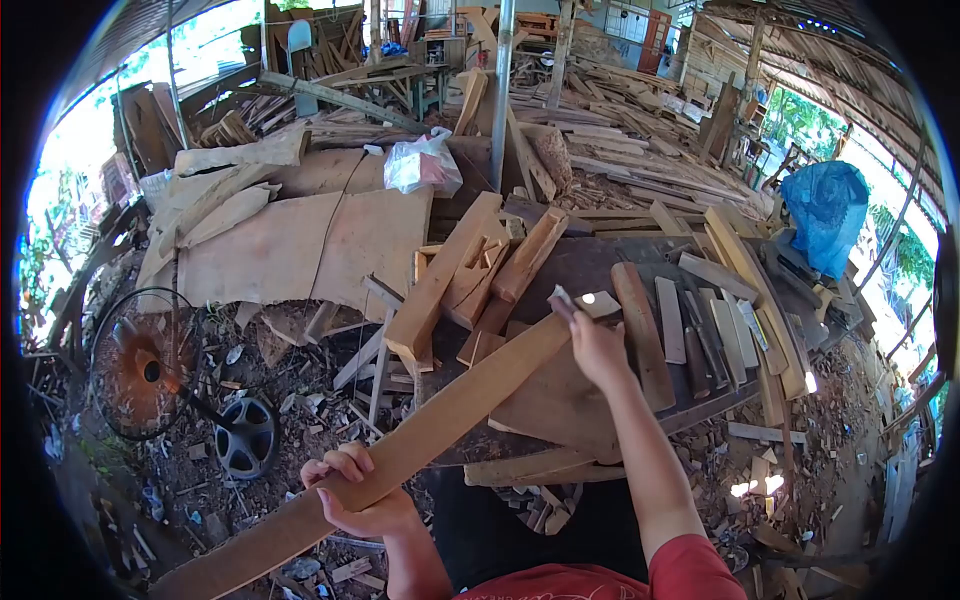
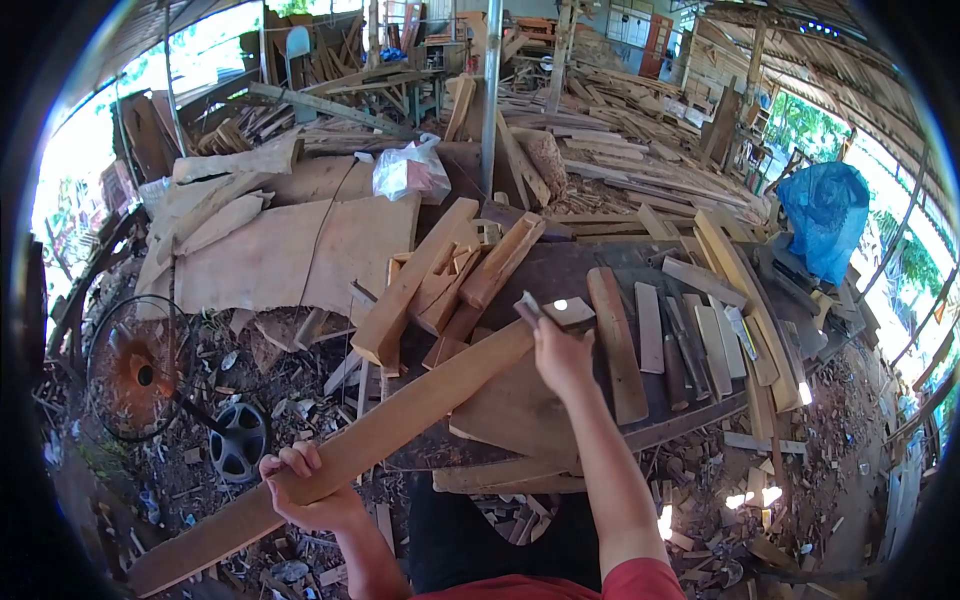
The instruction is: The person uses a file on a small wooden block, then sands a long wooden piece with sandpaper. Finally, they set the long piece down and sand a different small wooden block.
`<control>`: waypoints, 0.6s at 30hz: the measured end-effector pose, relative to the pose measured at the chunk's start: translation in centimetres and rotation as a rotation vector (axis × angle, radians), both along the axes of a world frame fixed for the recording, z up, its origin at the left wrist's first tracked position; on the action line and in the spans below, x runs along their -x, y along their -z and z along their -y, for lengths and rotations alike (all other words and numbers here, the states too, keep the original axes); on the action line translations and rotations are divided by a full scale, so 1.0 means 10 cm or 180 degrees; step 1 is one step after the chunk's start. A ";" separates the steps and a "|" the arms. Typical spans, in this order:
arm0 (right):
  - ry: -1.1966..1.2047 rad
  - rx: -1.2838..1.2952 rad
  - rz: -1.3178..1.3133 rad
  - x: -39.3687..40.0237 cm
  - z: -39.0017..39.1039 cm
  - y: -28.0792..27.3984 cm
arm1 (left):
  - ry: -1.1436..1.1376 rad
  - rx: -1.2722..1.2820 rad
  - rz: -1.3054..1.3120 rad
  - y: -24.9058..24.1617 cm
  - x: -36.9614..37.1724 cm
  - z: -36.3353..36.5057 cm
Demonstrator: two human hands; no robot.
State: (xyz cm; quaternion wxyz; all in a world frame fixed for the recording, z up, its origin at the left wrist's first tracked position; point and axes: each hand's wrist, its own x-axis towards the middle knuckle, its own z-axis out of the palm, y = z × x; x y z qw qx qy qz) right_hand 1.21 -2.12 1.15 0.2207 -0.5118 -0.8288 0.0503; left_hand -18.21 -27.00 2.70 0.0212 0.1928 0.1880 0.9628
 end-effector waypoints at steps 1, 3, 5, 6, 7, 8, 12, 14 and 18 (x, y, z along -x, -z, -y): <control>-0.0168 -0.0123 0.0073 0.07 0.14 -0.10 | 0.0021 -0.0050 -0.0026 0.00 0.00 -0.01; -0.0753 0.0663 -0.0158 0.28 0.57 -0.33 | 0.0007 -0.0052 0.0004 -0.03 0.00 -0.02; -0.1722 0.0053 -0.0428 0.46 1.09 -0.33 | -0.0018 -0.0029 0.0036 -0.03 -0.01 -0.02; -0.2110 -0.0084 -0.0534 0.50 1.34 -0.45 | -0.0018 -0.0047 0.0101 -0.03 -0.02 -0.01; -0.2110 -0.0090 -0.0533 0.52 1.38 -0.46 | -0.0011 -0.0079 0.0164 -0.03 -0.03 -0.01; -0.2289 -0.0129 -0.0364 0.52 1.39 -0.46 | -0.0008 -0.0094 0.0166 -0.03 -0.03 -0.02; -0.1368 -0.0281 -0.0105 0.41 0.83 -0.19 | -0.0045 0.0000 0.0059 -0.05 -0.06 0.02; -0.0340 0.0227 0.0221 0.21 0.31 -0.24 | -0.0047 -0.0020 0.0061 -0.08 -0.05 -0.01; 0.0204 0.0452 -0.0138 -0.05 -0.40 0.02 | -0.0001 0.0056 -0.0093 -0.07 -0.09 0.00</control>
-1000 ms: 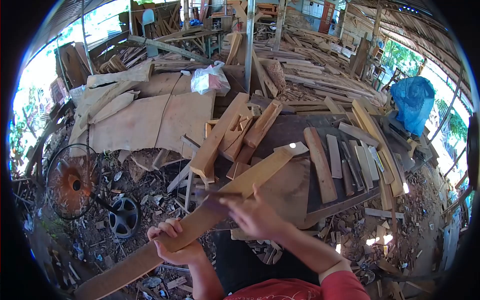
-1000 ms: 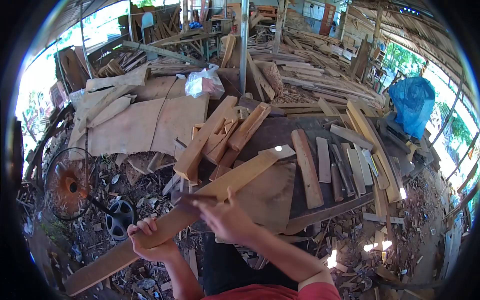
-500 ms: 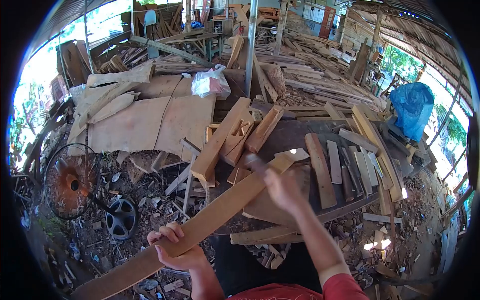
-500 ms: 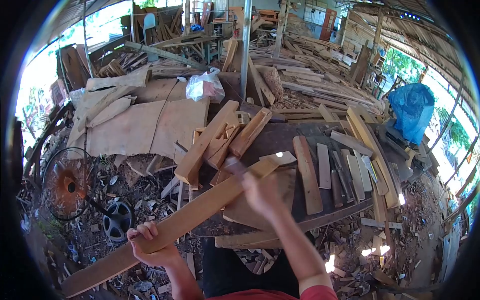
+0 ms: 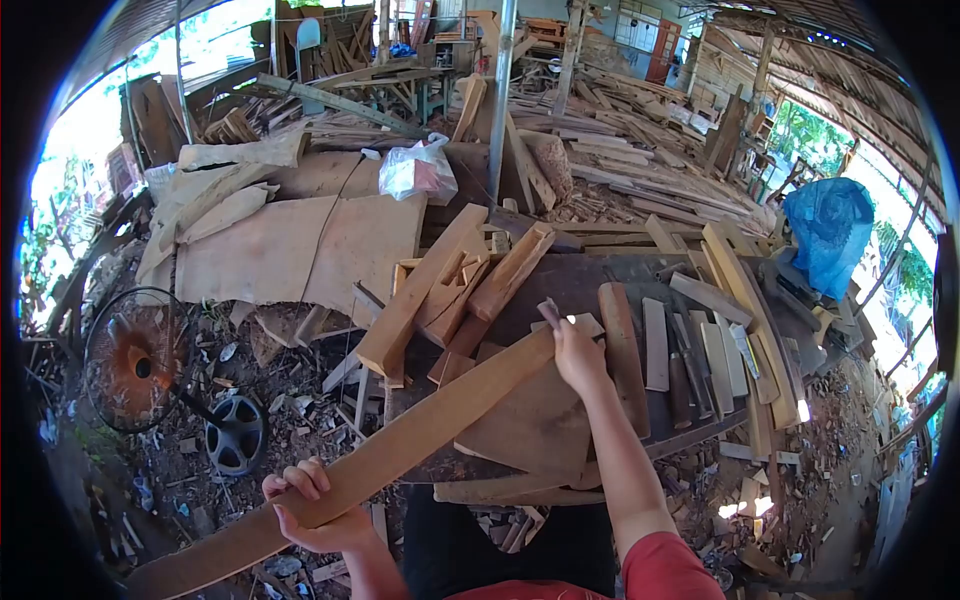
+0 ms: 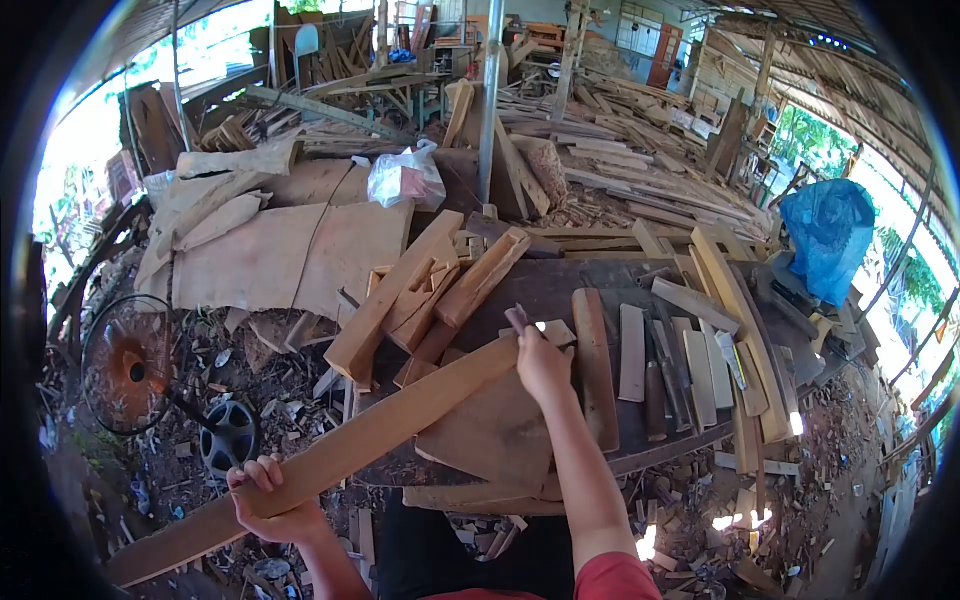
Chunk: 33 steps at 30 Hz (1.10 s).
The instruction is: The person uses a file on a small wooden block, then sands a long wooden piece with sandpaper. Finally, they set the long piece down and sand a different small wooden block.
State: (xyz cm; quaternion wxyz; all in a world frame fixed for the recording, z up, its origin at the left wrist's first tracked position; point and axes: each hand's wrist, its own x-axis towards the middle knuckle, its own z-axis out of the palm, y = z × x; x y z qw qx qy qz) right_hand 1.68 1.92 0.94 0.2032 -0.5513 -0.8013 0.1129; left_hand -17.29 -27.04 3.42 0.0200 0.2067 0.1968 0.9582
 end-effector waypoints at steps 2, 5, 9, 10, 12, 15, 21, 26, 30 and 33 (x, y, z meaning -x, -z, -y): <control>-0.0657 -0.0128 -0.0161 0.18 0.45 -0.25 | -0.0066 0.0002 -0.0076 -0.04 0.00 -0.04; -0.2056 -0.0212 -0.0720 0.42 1.41 -0.40 | -0.0114 0.0025 -0.0093 -0.07 -0.05 -0.04; -0.2668 -0.0289 -0.0611 0.35 1.72 -0.56 | -0.0112 -0.0003 -0.0197 -0.14 -0.12 -0.03; -0.2266 -0.0893 -0.0545 0.37 1.48 -0.35 | -0.0093 0.0016 -0.0254 -0.13 -0.13 -0.03; -0.1240 -0.0338 -0.0592 0.24 0.96 -0.21 | -0.0135 0.0051 -0.0230 -0.14 -0.16 -0.02; 0.0075 -0.0551 -0.0406 0.05 0.26 0.09 | -0.0186 -0.0011 -0.0143 -0.12 -0.18 -0.03; -0.2148 0.0136 -0.0996 0.57 1.81 -0.61 | -0.0190 -0.0017 -0.0159 -0.17 -0.24 -0.06; -0.1585 -0.0426 -0.0860 0.38 1.49 -0.46 | -0.0255 0.0060 -0.0129 -0.13 -0.18 -0.05; -0.0040 -0.1045 -0.0451 -0.02 0.43 0.10 | -0.0149 -0.0011 -0.0190 -0.07 -0.14 -0.04; -0.0594 0.0590 -0.0560 0.32 1.00 -0.45 | -0.0155 -0.0060 -0.0271 -0.11 -0.12 -0.09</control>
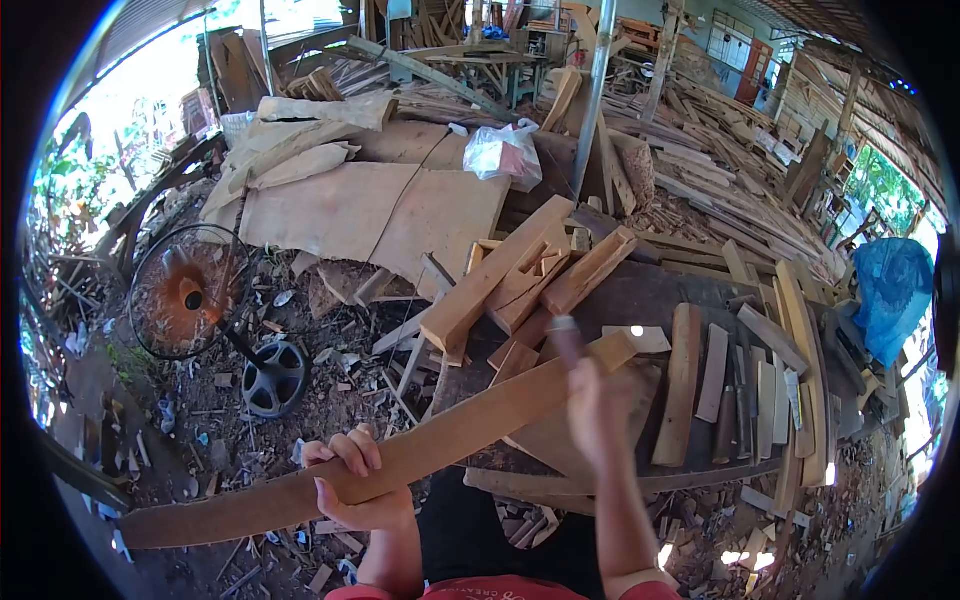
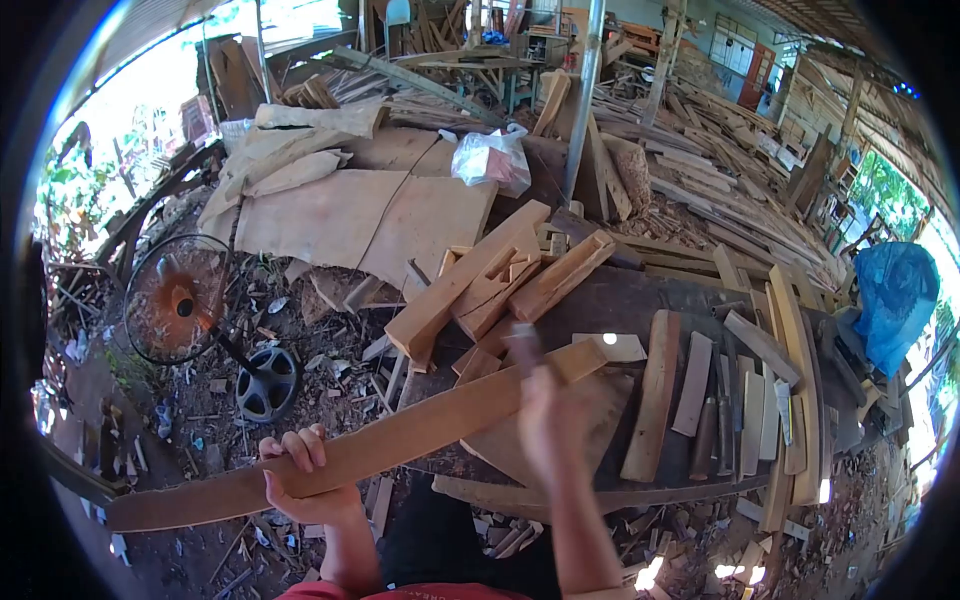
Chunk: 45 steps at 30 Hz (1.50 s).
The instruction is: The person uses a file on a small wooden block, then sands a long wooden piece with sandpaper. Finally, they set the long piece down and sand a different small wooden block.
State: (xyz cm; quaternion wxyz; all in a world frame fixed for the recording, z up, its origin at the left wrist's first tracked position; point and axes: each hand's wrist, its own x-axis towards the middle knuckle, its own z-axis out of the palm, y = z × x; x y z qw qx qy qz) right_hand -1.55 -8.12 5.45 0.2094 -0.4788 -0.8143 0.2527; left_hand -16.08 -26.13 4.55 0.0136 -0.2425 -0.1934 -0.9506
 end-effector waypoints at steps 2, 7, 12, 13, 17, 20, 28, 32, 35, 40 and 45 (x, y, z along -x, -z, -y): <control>-0.1111 -0.0897 -0.0312 0.15 0.53 -0.07 | 0.0036 -0.0014 0.0007 -0.03 0.00 -0.01; -0.1534 -0.1455 -0.0699 0.04 0.48 -0.12 | 0.0113 0.0028 -0.0041 -0.05 0.02 -0.03; 0.0459 -0.1258 -0.0534 -0.33 -0.62 0.39 | 0.0049 0.0095 0.0115 0.01 0.03 -0.05; 0.0447 -0.1257 -0.0524 -0.30 -0.60 0.37 | 0.0073 0.0077 0.0089 0.02 0.03 -0.08; -0.0927 0.0173 -0.1175 0.11 0.18 0.21 | 0.0073 0.0022 0.0138 0.02 0.01 -0.10; -0.2130 -0.1041 -0.0262 0.12 0.65 -0.16 | 0.0154 0.0027 0.0129 -0.03 0.00 -0.11; 0.0508 -0.1663 -0.0226 -0.33 -0.69 0.40 | 0.0172 0.0088 0.0194 0.06 0.02 -0.08; -0.0781 -0.0739 -0.0545 0.18 0.22 0.17 | 0.0157 0.0013 0.0195 0.03 0.01 -0.10; -0.1661 -0.1433 -0.0805 0.24 0.78 0.01 | 0.0184 0.0003 0.0154 0.05 -0.01 -0.09; -0.0454 -0.1192 -0.0517 -0.14 -0.21 0.49 | 0.0025 -0.0010 0.0279 0.13 0.02 -0.08; 0.0607 -0.1126 0.0173 -0.40 -0.67 0.47 | 0.0256 -0.0063 0.0352 0.17 0.06 -0.08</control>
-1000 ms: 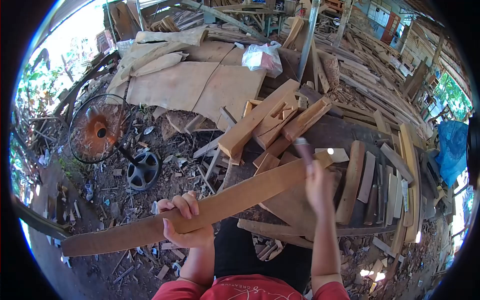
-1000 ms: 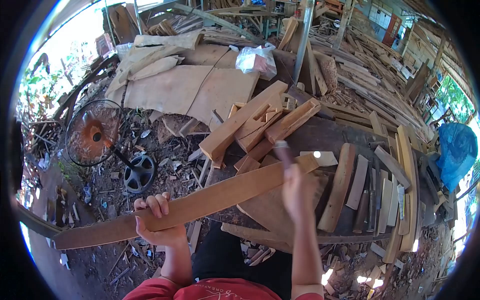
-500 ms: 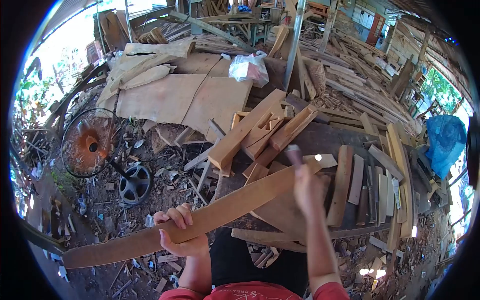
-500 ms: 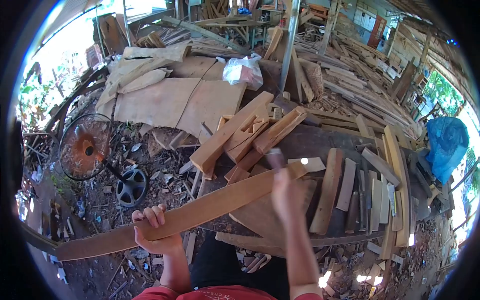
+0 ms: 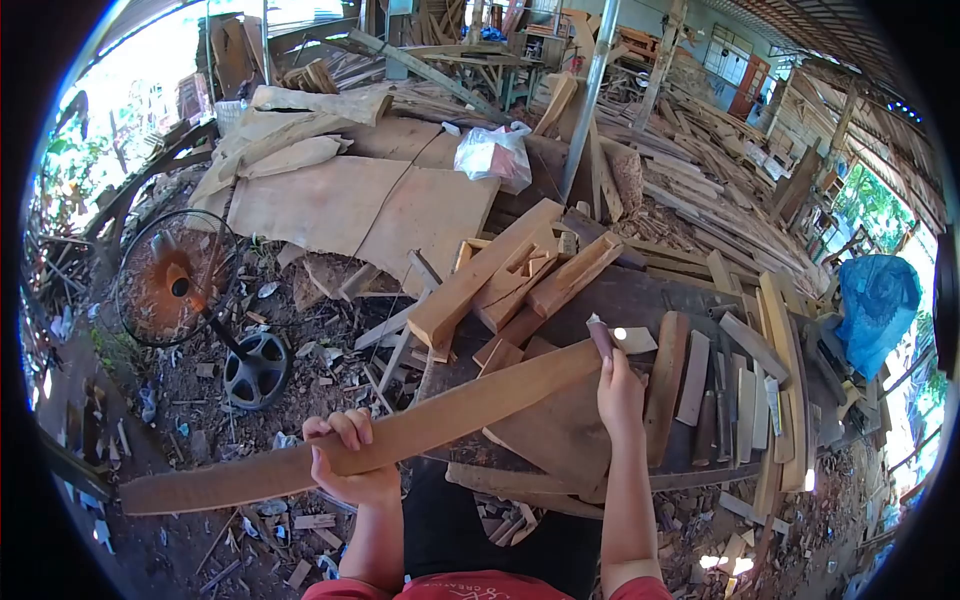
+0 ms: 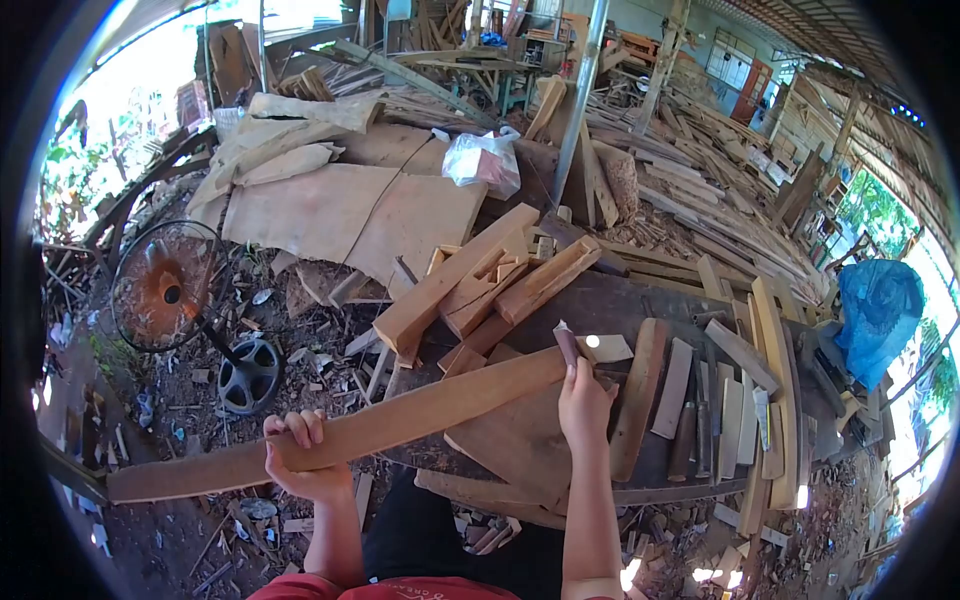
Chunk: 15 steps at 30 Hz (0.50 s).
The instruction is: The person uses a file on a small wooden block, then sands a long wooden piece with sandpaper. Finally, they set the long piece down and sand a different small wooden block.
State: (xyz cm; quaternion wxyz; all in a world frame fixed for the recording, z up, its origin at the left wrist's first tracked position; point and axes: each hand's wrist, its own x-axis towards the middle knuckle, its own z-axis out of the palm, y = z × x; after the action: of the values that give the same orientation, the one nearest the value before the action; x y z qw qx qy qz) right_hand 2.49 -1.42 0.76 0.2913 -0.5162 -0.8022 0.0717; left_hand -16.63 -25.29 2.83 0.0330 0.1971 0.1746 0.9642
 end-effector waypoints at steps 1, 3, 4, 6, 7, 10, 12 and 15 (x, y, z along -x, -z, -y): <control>-0.0120 0.0066 0.0113 0.02 0.01 -0.02 | -0.0001 0.0014 0.0013 0.00 0.00 0.01; -0.0102 0.0114 0.0198 0.10 0.06 -0.06 | 0.0132 0.0067 0.0198 -0.01 0.02 0.03; -0.0293 -0.0011 0.0132 0.14 0.07 -0.06 | 0.0144 0.0020 0.0210 -0.01 0.02 0.03; -0.0785 0.0202 -0.0348 0.21 0.12 -0.06 | 0.0105 0.0062 0.0240 0.00 0.00 0.04; -0.0800 0.0207 -0.0346 0.24 0.17 -0.07 | 0.0074 0.0096 0.0280 0.01 0.00 0.05; -0.1556 0.0248 -0.1199 0.41 0.59 -0.36 | 0.0080 0.0183 0.0276 0.08 -0.02 0.04; -0.2539 0.0079 -0.0623 0.45 0.75 -0.43 | -0.0030 0.0301 0.0254 0.09 -0.14 -0.03; -0.3294 -0.0860 0.0533 0.49 0.91 -0.36 | 0.0133 0.0525 0.0218 0.22 -0.23 -0.06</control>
State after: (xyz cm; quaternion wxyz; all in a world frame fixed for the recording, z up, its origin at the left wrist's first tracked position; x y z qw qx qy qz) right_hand -2.44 -10.49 4.40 0.2167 -0.0155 -0.9742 0.0605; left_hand -14.33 -24.69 0.59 0.0752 0.1642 0.2480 0.9518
